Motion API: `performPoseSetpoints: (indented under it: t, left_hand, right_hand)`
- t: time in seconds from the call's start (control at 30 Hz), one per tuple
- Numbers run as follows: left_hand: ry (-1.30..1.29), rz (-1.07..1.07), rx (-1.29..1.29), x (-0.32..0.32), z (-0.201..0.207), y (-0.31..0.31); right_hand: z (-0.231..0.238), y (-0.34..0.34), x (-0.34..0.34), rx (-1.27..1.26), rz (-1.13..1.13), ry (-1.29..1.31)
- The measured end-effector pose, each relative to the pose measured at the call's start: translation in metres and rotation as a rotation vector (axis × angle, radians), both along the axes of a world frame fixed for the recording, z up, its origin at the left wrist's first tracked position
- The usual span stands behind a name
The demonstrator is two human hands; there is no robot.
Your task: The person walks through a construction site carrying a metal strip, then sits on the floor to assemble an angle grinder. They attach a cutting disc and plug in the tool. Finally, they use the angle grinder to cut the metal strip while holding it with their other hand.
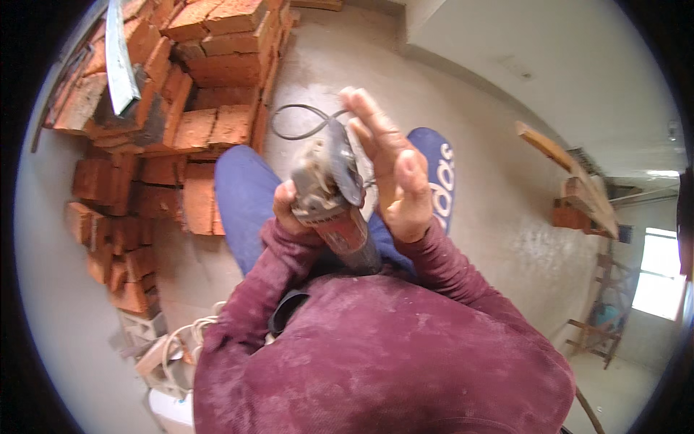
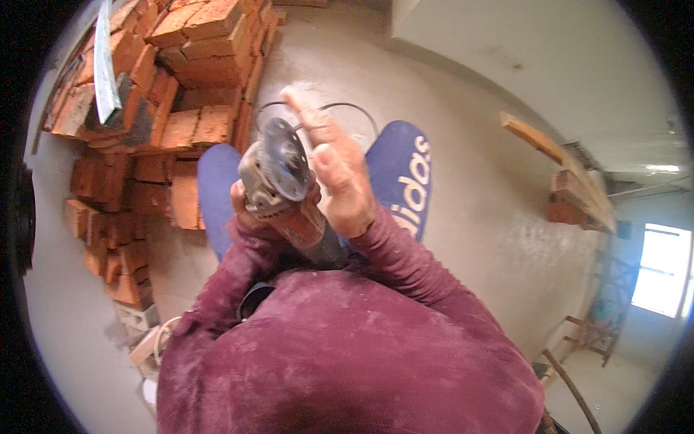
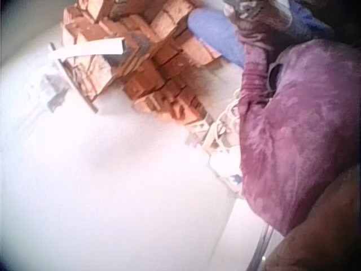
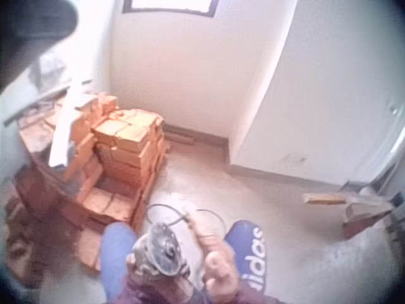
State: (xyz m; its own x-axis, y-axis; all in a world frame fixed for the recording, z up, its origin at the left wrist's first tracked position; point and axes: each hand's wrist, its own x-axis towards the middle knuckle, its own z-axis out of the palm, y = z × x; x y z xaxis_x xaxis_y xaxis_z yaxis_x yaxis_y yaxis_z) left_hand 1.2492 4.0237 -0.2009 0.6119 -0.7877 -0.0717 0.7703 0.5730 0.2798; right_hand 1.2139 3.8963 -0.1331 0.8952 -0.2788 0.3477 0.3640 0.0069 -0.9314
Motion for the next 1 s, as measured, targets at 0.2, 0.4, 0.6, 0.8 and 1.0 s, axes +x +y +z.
performPoseSetpoints:
  t: [0.2,0.4,0.6,0.8,1.0]
  left_hand:
    - [0.058,-0.161,-0.412,0.032,-0.099,0.012]
    - [0.160,-0.182,-0.617,0.032,-0.091,0.011]
    - [0.114,-0.209,-0.646,0.032,-0.097,0.008]
    - [0.056,-0.204,-0.687,0.034,-0.096,0.006]
    - [-0.120,-0.021,-0.071,0.016,-0.021,0.005]
  right_hand:
    - [-0.018,-0.008,-0.010,-0.091,-0.024,0.143]
    - [-0.034,0.007,-0.007,-0.239,0.025,0.117]
    - [-0.031,0.019,-0.004,-0.320,0.064,0.099]
    - [-0.030,0.027,0.001,-0.474,0.090,0.058]
    - [-0.013,0.008,0.011,-0.576,0.035,-0.279]
